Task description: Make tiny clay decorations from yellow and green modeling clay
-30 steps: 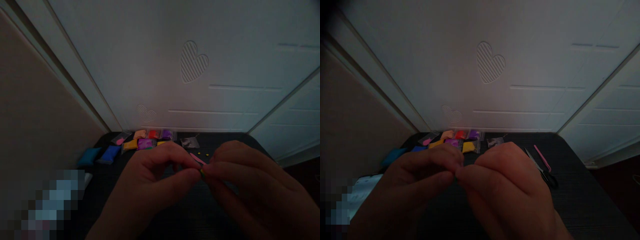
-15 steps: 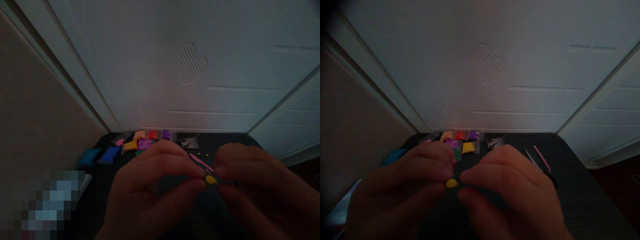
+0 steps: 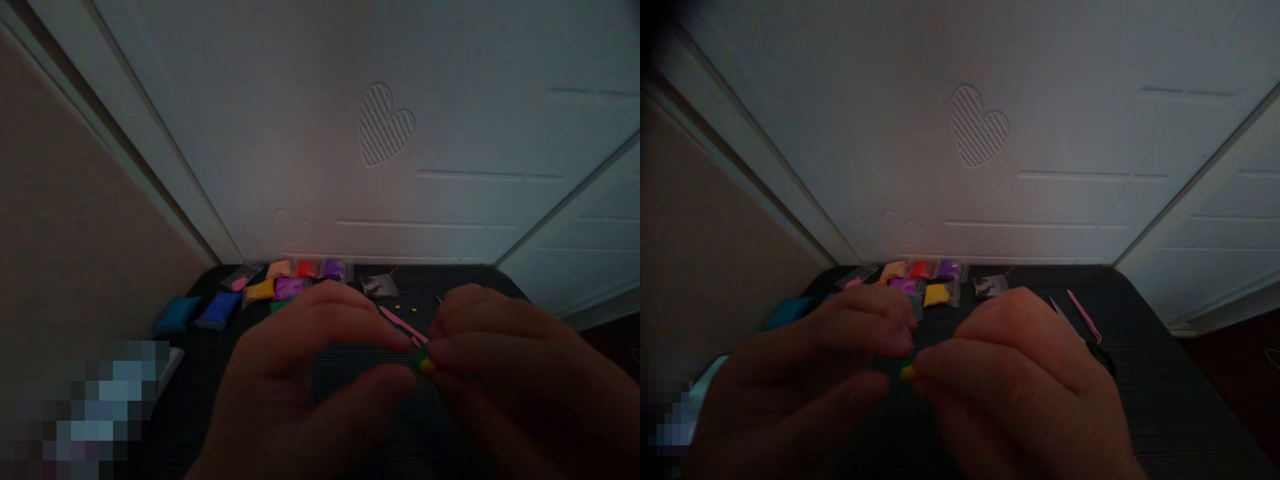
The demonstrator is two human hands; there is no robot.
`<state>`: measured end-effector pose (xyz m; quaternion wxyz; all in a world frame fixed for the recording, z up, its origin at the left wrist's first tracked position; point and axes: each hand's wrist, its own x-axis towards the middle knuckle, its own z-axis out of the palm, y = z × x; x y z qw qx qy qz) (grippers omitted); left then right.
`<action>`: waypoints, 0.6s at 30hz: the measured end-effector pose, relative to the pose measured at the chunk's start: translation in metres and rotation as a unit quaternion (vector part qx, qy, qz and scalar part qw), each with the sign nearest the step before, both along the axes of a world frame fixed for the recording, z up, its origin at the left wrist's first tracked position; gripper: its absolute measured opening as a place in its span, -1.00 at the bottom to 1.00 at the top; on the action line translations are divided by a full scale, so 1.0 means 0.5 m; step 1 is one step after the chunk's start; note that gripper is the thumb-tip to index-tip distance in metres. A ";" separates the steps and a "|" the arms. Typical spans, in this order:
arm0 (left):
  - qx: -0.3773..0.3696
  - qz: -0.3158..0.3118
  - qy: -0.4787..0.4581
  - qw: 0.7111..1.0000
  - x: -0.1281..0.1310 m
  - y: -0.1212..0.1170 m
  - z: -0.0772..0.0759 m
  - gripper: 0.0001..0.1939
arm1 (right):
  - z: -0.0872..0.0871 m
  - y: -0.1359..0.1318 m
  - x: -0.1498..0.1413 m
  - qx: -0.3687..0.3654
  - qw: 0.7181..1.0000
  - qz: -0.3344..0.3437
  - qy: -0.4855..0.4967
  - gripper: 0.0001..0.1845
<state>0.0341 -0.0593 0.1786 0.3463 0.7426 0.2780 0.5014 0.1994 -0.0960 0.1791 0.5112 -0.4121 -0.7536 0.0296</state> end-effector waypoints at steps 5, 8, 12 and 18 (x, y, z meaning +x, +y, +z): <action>-0.008 0.001 0.002 1.000 0.003 0.001 0.000 -0.84 | -0.003 -0.004 0.003 -0.001 1.000 -0.007 -0.029 -0.81; 0.010 -0.003 0.006 1.000 0.003 0.001 0.002 -0.84 | -0.005 -0.006 0.002 -0.009 1.000 -0.010 -0.023 -0.77; 0.045 0.001 0.022 0.999 0.005 -0.001 0.005 -0.83 | -0.004 -0.010 0.000 -0.004 1.000 -0.006 -0.005 -0.79; 0.085 0.010 0.014 0.996 0.008 -0.002 0.000 -0.81 | 0.003 -0.004 0.001 0.012 1.000 0.009 -0.009 -0.83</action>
